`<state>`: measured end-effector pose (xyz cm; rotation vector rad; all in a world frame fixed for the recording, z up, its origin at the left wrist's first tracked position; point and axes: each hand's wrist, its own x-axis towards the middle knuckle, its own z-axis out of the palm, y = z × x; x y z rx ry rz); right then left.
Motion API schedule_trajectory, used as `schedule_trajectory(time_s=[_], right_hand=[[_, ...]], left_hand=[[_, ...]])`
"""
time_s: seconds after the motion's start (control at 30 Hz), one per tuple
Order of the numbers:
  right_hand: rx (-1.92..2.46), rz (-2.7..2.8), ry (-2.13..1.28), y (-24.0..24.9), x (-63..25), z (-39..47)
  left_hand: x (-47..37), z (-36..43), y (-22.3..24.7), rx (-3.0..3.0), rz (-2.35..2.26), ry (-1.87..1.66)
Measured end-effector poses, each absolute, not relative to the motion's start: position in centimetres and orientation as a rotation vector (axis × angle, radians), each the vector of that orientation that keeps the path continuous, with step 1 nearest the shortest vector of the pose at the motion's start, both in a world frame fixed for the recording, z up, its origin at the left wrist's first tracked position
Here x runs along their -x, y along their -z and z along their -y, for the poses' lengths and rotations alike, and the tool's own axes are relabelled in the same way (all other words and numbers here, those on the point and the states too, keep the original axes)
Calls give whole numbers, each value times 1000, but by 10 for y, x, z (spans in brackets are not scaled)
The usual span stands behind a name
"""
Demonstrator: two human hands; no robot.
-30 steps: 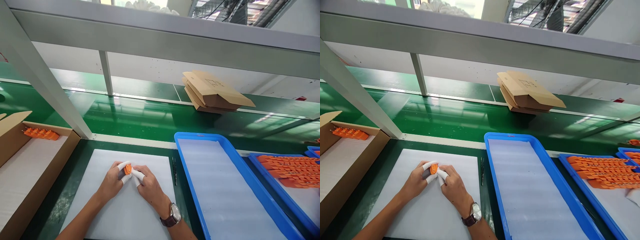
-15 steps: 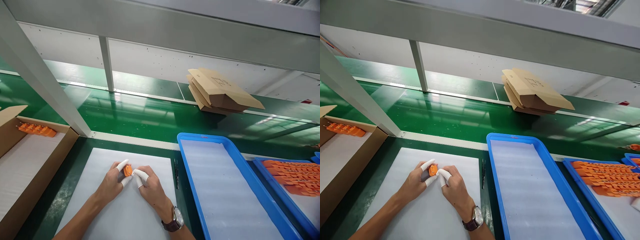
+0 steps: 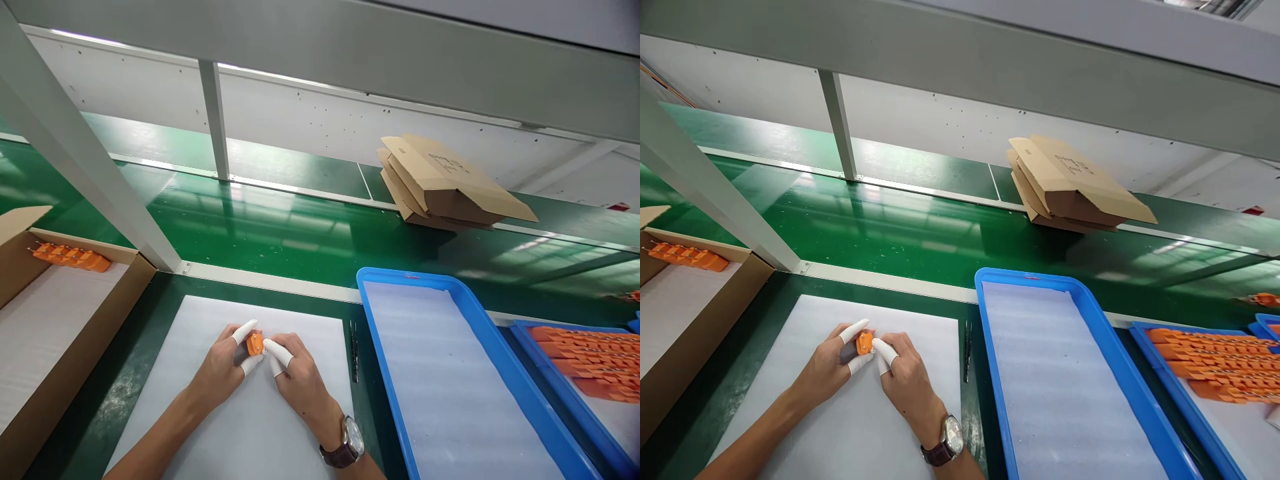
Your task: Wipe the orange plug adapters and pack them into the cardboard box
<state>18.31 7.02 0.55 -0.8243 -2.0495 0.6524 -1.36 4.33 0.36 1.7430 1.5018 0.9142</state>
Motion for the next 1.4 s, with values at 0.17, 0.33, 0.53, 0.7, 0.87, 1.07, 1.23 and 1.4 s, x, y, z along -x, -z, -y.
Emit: schedule_trajectory(time_s=[0.17,0.33,0.53,0.7,0.87,1.07,1.23,1.4], right_hand=[[799,2175,-653,-11,-186,-68],[840,2082,-663,-13,-186,-69],[863,2014,-745,-15,-176,-69],[895,2064,-743,-15,-184,-70],[1008,1947,-766,-14,-186,-70],[996,1886,-991,-18,-177,-65],[1156,1761,-1131,-16,-174,-68],[1216,1724,-1039,-17,-178,-72]], left_hand=[[14,-44,-5,-1782,-1503,-915],[15,-44,-5,-1779,-1503,-913],[15,-43,-4,-1757,-1496,-900],[16,-42,-4,-1778,-1493,-895],[16,-43,-4,-1767,-1507,-892],[15,-42,-4,-1802,-1536,-920],[12,-41,-1,-1923,-1522,-998],[12,-41,1,-1940,-1540,-978]])
